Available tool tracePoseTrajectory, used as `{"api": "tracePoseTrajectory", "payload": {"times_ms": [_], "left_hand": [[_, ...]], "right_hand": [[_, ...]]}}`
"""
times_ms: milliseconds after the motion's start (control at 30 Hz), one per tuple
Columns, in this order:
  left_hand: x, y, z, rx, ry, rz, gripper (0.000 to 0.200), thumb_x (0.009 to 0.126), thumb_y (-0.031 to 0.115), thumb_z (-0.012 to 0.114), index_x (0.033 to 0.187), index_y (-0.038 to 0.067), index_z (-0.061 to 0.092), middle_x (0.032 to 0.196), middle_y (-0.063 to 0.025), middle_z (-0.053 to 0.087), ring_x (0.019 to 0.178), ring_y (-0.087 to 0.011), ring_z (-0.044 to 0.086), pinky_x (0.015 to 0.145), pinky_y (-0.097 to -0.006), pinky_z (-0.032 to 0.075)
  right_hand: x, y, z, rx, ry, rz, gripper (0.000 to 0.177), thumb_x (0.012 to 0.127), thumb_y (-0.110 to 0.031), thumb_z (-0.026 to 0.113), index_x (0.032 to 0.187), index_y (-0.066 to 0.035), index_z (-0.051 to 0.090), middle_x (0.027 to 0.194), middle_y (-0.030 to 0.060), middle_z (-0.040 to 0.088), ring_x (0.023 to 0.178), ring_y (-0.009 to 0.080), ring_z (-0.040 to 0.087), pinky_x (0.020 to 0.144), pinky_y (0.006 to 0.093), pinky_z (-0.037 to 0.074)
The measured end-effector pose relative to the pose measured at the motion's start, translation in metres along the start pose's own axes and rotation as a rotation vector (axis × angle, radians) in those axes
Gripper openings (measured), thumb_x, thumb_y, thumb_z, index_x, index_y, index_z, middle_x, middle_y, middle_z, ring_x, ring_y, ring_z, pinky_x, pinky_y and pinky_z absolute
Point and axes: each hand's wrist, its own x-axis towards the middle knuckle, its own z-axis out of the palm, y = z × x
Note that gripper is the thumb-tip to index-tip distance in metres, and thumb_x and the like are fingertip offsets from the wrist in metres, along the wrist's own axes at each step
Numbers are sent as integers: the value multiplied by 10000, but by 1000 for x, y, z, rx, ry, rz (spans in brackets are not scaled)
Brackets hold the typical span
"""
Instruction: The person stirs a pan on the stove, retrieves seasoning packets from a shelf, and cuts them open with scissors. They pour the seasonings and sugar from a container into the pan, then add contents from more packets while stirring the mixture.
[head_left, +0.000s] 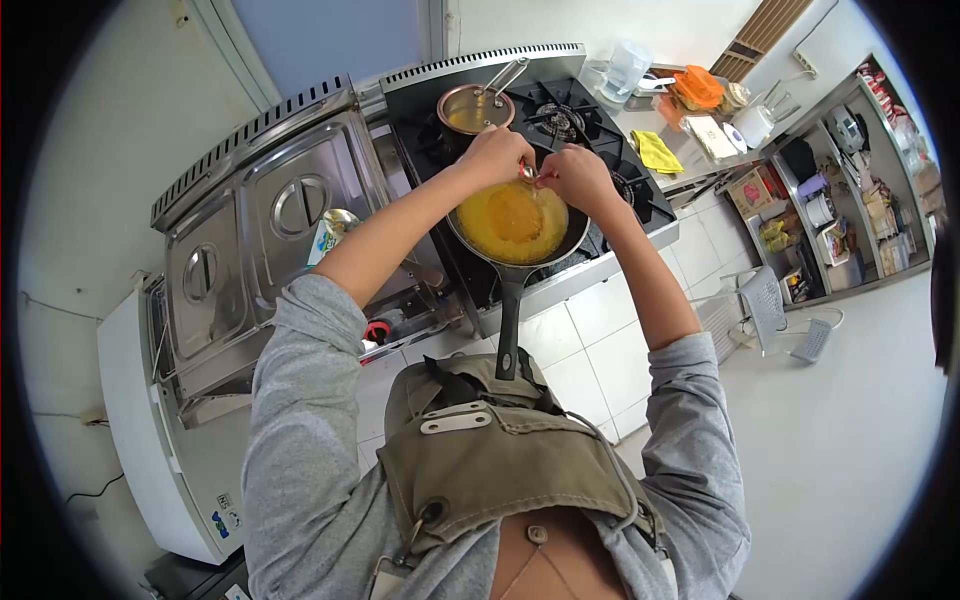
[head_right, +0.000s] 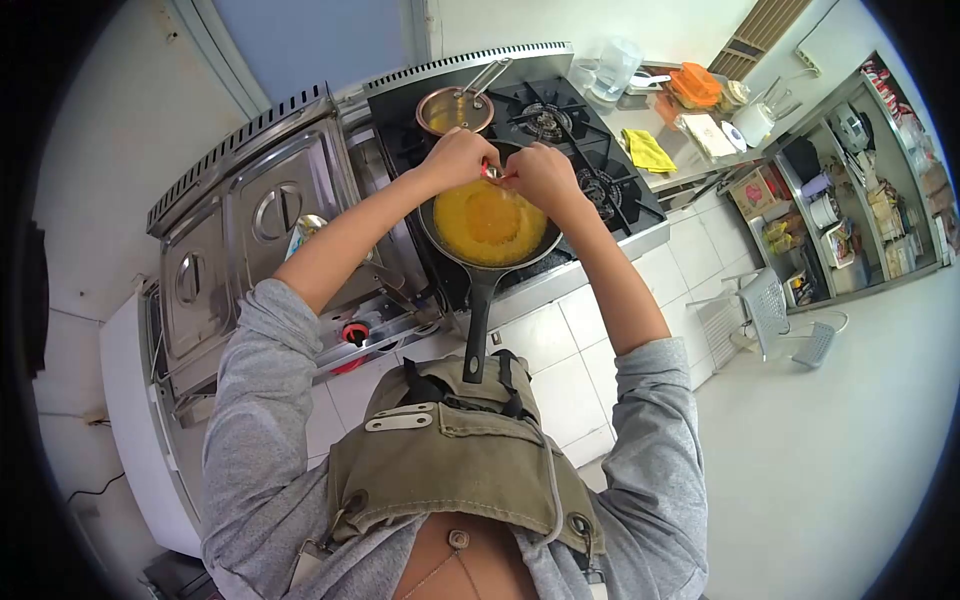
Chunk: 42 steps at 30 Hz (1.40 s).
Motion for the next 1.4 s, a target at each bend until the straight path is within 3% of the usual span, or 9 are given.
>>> {"api": "tracePoseTrajectory", "payload": {"times_ms": [200, 400, 500, 567, 867, 1100, 1167, 1300, 1400], "left_hand": [[-4, 5, -1, -42, -23, -9, 132, 642, 168, 697, 763, 116, 713, 652, -79, 637, 648, -255, 613, 698, -349, 451], [-1, 6, 6, 250, -92, -28, 125, 645, 194, 719, 760, 146, 717, 649, -62, 640, 662, -222, 605, 742, -335, 380], [-3, 4, 8, 188, -92, 3, 121, 643, 190, 716, 759, 154, 719, 625, -58, 630, 655, -215, 602, 759, -325, 372], [-3, 6, 6, 253, -73, 76, 116, 638, 186, 714, 750, 158, 721, 609, -58, 622, 654, -222, 602, 752, -326, 375], [-4, 10, 5, 240, -80, 46, 66, 616, 162, 705, 669, 125, 689, 609, -72, 623, 648, -230, 594, 793, -338, 385], [-2, 2, 10, 163, -57, 33, 99, 594, 161, 699, 684, 121, 708, 634, -77, 639, 666, -227, 618, 840, -354, 395], [-3, 8, 3, 272, -123, 18, 143, 619, 156, 693, 755, 169, 733, 679, -77, 656, 703, -227, 633, 794, -353, 412], [-2, 8, 5, 305, -128, 23, 151, 595, 163, 695, 738, 124, 725, 631, -85, 637, 683, -242, 629, 760, -357, 449], [-4, 3, 8, 206, -26, 68, 149, 614, 186, 704, 742, 109, 719, 639, -94, 637, 677, -256, 631, 709, -368, 469]], "right_hand": [[-9, -2, 6, 42, 45, -5, 98, 678, -202, 683, 732, -122, 694, 708, 73, 635, 795, 268, 599, 697, 377, 490], [-10, 3, 22, -24, 98, -27, 118, 686, -207, 680, 709, -92, 685, 714, 73, 639, 790, 267, 595, 698, 375, 490], [-12, 4, 25, 127, 105, 7, 119, 682, -207, 682, 705, -90, 684, 699, 73, 634, 787, 268, 595, 692, 373, 490], [-13, -1, 26, 115, 106, 29, 74, 682, -144, 667, 717, -80, 654, 690, 75, 636, 727, 293, 601, 846, 363, 472], [-15, -4, 29, 112, 211, 73, 88, 657, -118, 686, 676, -60, 622, 672, 79, 608, 732, 282, 593, 675, 379, 475], [-15, -7, 27, 139, 268, 102, 135, 647, -182, 702, 655, -72, 625, 681, 71, 614, 764, 258, 588, 662, 381, 468], [-17, -10, 25, 84, 228, 114, 152, 653, -205, 700, 655, -70, 629, 677, 77, 613, 755, 263, 588, 661, 386, 472], [-16, -6, 32, 121, 217, 116, 145, 661, -185, 693, 620, -63, 625, 676, 93, 613, 751, 267, 586, 679, 385, 477], [-17, -5, 38, 121, 348, -2, 156, 685, -175, 684, 778, -61, 631, 662, 111, 601, 741, 280, 581, 698, 384, 479]]}}
